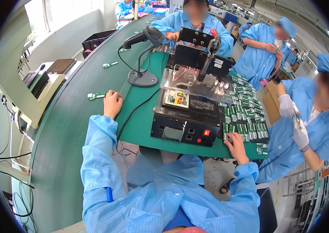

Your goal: Placing circuit boards into a testing jig and organizing them in a manufacturing facility.

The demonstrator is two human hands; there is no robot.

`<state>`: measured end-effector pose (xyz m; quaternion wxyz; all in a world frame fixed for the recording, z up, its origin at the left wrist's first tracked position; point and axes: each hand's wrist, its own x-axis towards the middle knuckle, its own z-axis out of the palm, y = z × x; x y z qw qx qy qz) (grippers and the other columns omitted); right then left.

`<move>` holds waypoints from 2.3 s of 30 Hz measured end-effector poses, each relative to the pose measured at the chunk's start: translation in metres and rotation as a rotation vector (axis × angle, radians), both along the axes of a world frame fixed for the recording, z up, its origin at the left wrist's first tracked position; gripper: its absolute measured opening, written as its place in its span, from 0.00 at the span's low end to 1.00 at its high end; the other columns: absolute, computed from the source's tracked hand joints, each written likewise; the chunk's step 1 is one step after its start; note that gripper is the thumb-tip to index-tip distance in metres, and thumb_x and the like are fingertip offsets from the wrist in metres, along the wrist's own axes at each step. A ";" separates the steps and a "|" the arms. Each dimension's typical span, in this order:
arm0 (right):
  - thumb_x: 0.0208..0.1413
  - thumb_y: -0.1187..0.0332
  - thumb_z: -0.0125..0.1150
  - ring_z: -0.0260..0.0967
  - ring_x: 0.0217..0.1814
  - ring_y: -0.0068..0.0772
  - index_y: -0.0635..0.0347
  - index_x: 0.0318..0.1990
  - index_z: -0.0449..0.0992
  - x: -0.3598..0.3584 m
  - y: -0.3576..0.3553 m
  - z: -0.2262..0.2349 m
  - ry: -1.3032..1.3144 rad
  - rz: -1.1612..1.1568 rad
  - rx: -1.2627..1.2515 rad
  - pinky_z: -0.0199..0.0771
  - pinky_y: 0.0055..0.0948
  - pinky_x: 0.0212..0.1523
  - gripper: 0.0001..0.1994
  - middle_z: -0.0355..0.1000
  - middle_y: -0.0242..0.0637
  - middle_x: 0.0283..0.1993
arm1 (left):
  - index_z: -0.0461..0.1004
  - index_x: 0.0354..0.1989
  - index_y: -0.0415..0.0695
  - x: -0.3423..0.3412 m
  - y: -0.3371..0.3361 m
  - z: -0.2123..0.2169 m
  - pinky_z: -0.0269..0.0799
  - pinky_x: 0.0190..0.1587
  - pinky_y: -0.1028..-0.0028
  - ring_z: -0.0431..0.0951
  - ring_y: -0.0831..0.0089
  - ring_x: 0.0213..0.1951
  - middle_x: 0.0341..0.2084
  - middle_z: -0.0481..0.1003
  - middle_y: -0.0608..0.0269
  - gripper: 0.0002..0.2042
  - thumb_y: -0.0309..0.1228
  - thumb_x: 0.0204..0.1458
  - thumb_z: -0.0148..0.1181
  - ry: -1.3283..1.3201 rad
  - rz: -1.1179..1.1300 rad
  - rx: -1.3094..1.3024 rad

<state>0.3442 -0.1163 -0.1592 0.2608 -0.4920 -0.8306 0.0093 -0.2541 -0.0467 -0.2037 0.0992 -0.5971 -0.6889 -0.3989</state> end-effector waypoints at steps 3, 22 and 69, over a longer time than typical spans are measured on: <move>0.48 0.67 0.67 0.64 0.53 0.47 0.61 0.47 0.76 0.000 -0.003 0.001 0.053 -0.008 -0.016 0.66 0.39 0.55 0.17 0.70 0.42 0.47 | 0.76 0.31 0.43 -0.002 0.003 -0.001 0.66 0.45 0.60 0.71 0.59 0.45 0.37 0.71 0.58 0.04 0.29 0.48 0.57 -0.012 -0.027 -0.024; 0.45 0.68 0.70 0.67 0.48 0.42 0.62 0.40 0.74 -0.108 0.000 0.040 0.473 -0.026 0.176 0.66 0.36 0.51 0.15 0.71 0.41 0.43 | 0.76 0.33 0.38 -0.008 0.001 0.004 0.68 0.51 0.63 0.72 0.53 0.45 0.39 0.71 0.51 0.05 0.24 0.50 0.56 -0.150 -0.092 -0.014; 0.59 0.49 0.53 0.56 0.67 0.57 0.45 0.62 0.69 -0.204 0.057 0.031 -0.042 -0.130 0.235 0.51 0.56 0.66 0.25 0.61 0.53 0.65 | 0.76 0.36 0.38 0.109 -0.006 0.179 0.68 0.40 0.77 0.73 0.77 0.37 0.34 0.74 0.65 0.05 0.23 0.55 0.54 -0.311 -0.420 0.374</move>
